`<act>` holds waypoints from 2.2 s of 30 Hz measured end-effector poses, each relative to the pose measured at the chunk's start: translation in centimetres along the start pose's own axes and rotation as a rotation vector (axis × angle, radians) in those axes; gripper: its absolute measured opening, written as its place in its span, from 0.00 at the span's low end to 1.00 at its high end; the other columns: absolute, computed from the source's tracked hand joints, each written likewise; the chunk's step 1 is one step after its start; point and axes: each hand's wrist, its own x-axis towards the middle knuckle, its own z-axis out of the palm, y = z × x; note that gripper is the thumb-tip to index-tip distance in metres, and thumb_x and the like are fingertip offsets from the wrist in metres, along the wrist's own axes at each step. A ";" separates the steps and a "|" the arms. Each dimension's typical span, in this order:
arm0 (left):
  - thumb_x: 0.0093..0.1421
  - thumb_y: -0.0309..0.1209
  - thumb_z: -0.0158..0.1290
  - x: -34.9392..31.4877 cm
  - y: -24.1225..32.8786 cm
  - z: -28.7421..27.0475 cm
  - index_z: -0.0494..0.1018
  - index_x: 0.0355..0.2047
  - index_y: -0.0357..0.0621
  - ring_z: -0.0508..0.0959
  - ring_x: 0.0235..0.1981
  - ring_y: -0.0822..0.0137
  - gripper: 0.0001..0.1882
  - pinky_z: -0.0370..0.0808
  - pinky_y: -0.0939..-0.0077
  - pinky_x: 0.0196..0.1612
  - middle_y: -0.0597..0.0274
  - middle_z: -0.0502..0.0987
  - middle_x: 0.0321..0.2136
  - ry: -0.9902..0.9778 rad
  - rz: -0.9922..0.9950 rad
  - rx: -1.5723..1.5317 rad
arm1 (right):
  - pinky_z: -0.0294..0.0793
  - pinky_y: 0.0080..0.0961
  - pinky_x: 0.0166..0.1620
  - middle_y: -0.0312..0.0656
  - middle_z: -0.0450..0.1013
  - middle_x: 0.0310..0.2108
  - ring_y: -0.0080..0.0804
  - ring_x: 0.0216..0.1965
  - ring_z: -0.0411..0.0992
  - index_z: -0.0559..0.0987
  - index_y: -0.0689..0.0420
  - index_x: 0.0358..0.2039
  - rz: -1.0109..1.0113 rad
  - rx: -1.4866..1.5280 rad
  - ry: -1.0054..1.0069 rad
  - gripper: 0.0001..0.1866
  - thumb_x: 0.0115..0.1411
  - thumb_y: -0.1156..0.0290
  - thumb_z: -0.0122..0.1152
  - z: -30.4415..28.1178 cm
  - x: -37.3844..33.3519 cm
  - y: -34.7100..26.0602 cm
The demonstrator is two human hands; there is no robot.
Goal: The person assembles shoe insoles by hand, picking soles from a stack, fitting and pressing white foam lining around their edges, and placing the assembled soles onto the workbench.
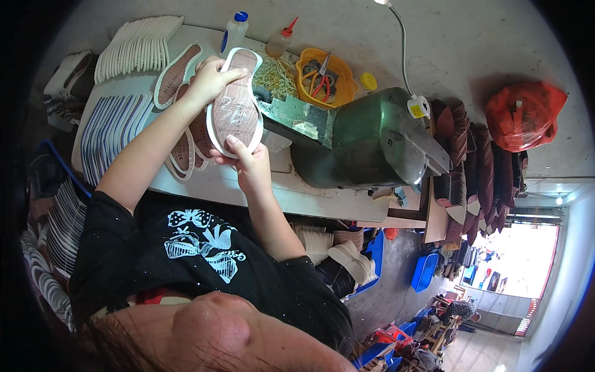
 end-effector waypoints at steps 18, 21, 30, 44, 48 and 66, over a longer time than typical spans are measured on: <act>0.49 0.44 0.62 6.1 1.9 -4.5 0.72 0.28 0.41 0.71 0.25 0.75 0.19 0.69 0.79 0.30 0.68 0.74 0.23 -1.078 0.270 0.091 | 0.78 0.21 0.29 0.46 0.76 0.32 0.31 0.27 0.77 0.73 0.65 0.40 -0.111 0.118 0.117 0.17 0.62 0.62 0.52 2.9 3.8 -0.8; 0.50 0.45 0.61 6.0 2.3 -5.1 0.72 0.27 0.40 0.70 0.25 0.77 0.20 0.68 0.80 0.28 0.68 0.73 0.23 -1.038 0.268 0.220 | 0.79 0.21 0.31 0.46 0.76 0.33 0.31 0.30 0.77 0.74 0.65 0.40 -0.127 0.103 0.100 0.19 0.62 0.60 0.52 2.7 3.9 -1.2; 0.50 0.48 0.61 3.4 1.0 -6.8 0.71 0.23 0.40 0.67 0.19 0.78 0.22 0.62 0.80 0.21 0.70 0.69 0.17 -0.884 0.172 0.094 | 0.79 0.20 0.33 0.47 0.76 0.34 0.31 0.32 0.77 0.73 0.67 0.41 -0.125 0.090 0.028 0.19 0.62 0.60 0.52 2.7 3.8 -1.6; 0.49 0.53 0.59 -1.8 2.5 -7.1 0.75 0.25 0.34 0.71 0.15 0.72 0.28 0.65 0.78 0.18 0.61 0.72 0.15 -0.755 -0.123 -0.022 | 0.77 0.26 0.36 0.44 0.76 0.34 0.30 0.34 0.76 0.74 0.65 0.41 -0.122 0.071 0.030 0.16 0.62 0.64 0.52 1.2 3.9 -1.8; 0.52 0.54 0.56 -3.3 2.8 -6.8 0.75 0.26 0.34 0.72 0.12 0.71 0.29 0.70 0.76 0.14 0.61 0.70 0.13 -0.785 -0.321 -0.076 | 0.76 0.21 0.31 0.42 0.76 0.30 0.26 0.27 0.75 0.76 0.65 0.36 -0.040 0.003 -0.027 0.13 0.58 0.67 0.57 -0.9 3.4 -1.9; 0.46 0.46 0.65 -4.3 2.0 -5.3 0.77 0.22 0.41 0.58 0.06 0.84 0.19 0.53 0.87 0.10 0.73 0.67 0.09 -0.609 -0.229 -0.195 | 0.71 0.17 0.34 0.40 0.76 0.30 0.20 0.28 0.72 0.78 0.66 0.33 -0.010 -0.137 -0.044 0.13 0.56 0.67 0.62 -1.8 2.0 -2.9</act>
